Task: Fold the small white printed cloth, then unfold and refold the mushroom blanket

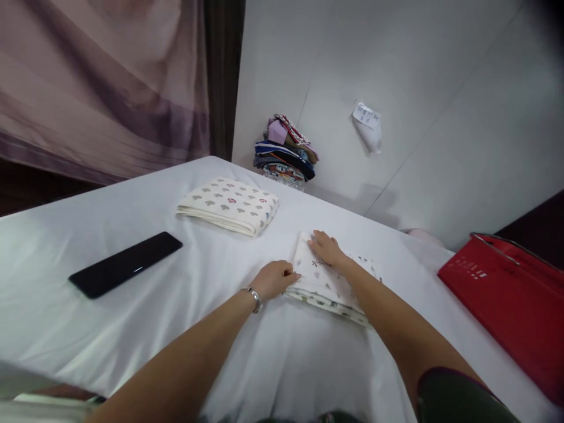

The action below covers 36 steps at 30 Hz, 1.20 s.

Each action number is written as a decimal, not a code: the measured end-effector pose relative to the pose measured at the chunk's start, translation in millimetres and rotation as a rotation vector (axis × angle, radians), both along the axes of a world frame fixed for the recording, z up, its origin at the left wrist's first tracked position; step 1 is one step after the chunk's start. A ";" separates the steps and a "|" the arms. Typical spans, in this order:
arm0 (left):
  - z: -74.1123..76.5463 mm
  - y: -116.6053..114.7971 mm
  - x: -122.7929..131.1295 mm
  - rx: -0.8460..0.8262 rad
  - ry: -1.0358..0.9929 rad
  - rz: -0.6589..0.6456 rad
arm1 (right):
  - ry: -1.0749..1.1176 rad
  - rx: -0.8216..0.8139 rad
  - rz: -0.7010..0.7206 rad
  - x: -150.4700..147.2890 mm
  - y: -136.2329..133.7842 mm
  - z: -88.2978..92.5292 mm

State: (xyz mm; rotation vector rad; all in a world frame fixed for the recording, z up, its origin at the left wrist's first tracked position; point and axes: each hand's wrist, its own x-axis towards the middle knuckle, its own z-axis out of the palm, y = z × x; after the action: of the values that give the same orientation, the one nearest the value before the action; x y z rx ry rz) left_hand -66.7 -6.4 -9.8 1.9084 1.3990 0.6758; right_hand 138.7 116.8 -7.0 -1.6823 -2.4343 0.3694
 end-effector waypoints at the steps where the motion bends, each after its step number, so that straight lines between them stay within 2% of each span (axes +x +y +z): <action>1: 0.4 -0.5 0.8 0.001 0.000 0.013 | 0.011 0.006 -0.036 14.4 -3.9 1.3; 8: 1.8 -3.8 5.5 -0.025 0.010 0.163 | 0.259 -0.060 -0.490 147.2 -46.0 5.2; 12: 1.0 4.1 6.9 -0.131 -0.055 0.239 | 0.405 -0.111 -0.660 186.1 -72.9 0.6; 15: 5.2 17.7 11.6 -0.209 -0.031 0.279 | 0.550 -0.193 -0.712 191.7 -83.0 -4.7; 20: 16.6 42.7 26.2 -0.267 0.107 0.346 | 0.708 -0.258 -0.732 184.2 -83.5 -4.7; 24: 21.1 54.3 31.8 -0.315 0.156 0.302 | 0.819 -0.333 -0.712 177.6 -83.5 2.1; 27: 20.6 57.2 32.6 -0.328 0.160 0.257 | 0.851 -0.338 -0.711 175.3 -85.1 3.9; 32: 17.8 50.6 41.0 -0.243 0.239 0.291 | 0.909 -0.299 -0.655 174.0 -87.2 -2.7; 36: 24.4 46.1 44.9 -0.224 0.130 0.351 | 1.056 -0.262 -0.670 170.0 -87.4 -9.7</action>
State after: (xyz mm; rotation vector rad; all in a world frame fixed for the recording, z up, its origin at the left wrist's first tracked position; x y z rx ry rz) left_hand -21.7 39.7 14.5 1.5713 1.8353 0.5344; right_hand 308.7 29.5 -16.7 -1.6301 -1.0527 1.1220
